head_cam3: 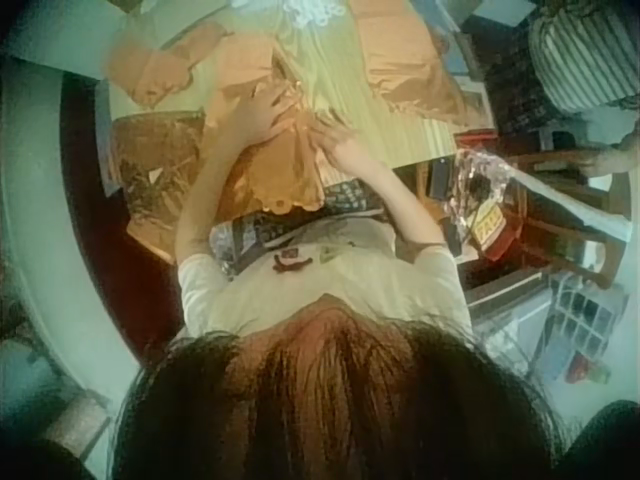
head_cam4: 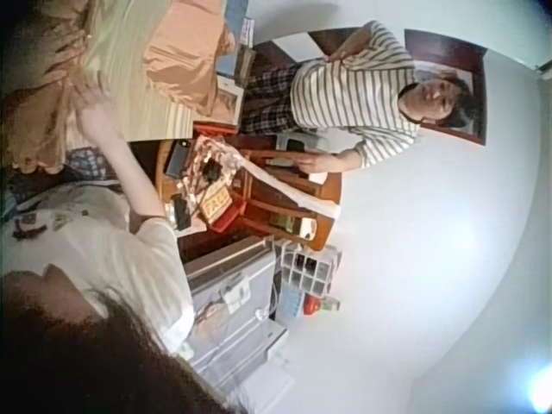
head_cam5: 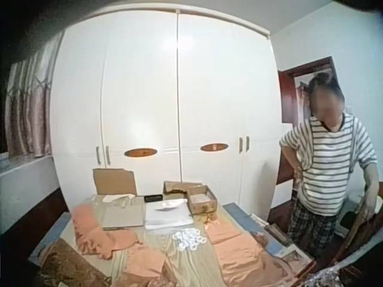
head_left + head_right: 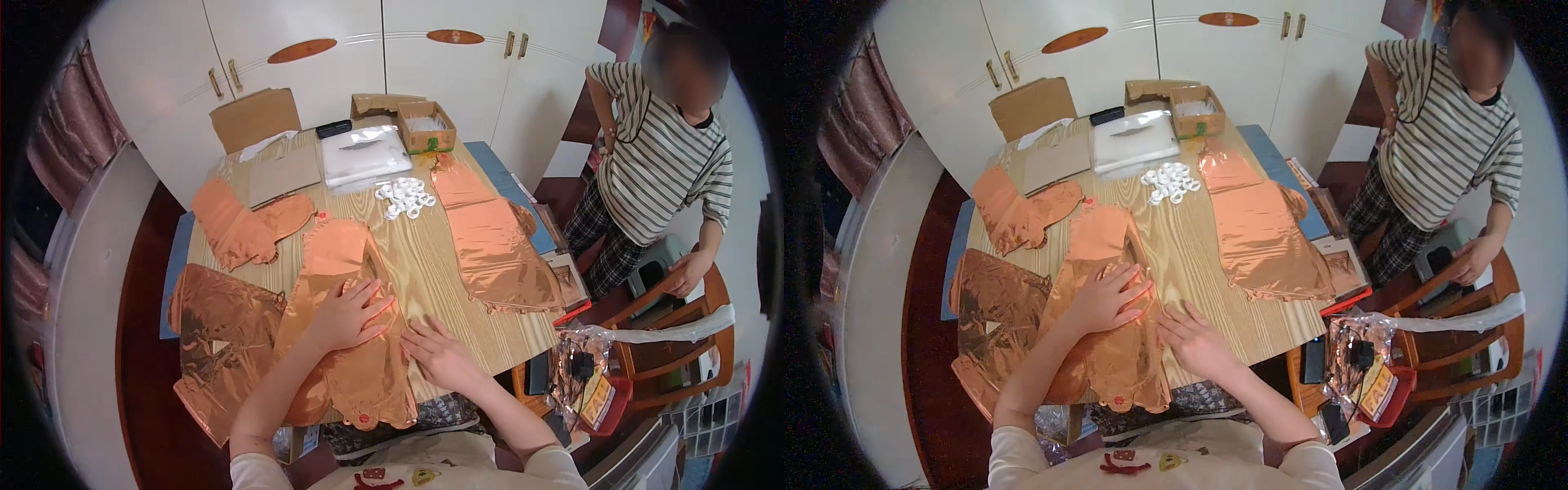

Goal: Folding metallic foil balloons and placing them onto cardboard backings for packaging.

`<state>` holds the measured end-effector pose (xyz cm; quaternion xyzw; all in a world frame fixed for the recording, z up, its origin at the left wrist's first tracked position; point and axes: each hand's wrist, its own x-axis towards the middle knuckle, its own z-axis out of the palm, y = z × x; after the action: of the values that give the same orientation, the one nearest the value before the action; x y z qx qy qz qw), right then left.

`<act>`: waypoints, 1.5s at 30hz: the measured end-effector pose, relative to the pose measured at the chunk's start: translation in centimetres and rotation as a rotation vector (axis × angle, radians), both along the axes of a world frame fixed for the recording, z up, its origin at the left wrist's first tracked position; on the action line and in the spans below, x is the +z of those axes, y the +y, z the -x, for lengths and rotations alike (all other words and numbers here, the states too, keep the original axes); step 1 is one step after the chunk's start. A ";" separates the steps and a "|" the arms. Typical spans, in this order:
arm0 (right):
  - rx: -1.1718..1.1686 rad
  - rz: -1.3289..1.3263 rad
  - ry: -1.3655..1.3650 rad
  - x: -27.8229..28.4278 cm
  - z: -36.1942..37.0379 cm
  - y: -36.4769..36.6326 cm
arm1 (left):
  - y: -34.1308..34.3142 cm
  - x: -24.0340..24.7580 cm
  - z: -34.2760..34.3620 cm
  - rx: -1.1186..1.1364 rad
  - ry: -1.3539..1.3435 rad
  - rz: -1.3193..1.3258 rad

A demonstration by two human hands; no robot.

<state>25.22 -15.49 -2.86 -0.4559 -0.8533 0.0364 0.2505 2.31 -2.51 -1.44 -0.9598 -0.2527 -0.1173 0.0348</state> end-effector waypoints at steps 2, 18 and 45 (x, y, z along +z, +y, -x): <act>-0.009 0.010 -0.011 0.3 -0.3 -0.1 | 0.2 0.0 -0.2 -0.009 -0.001 -0.007; 0.015 0.035 0.035 0.1 -0.6 -0.6 | 1.2 -0.6 -1.2 -0.012 0.061 0.005; -0.008 0.022 0.105 -0.7 -0.8 -1.1 | 9.3 1.3 -5.1 0.250 0.304 0.227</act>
<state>25.99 -16.61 -3.58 -0.4595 -0.8367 0.0689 0.2900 7.41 6.79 -0.13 -0.9255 -0.3729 0.0630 -0.0215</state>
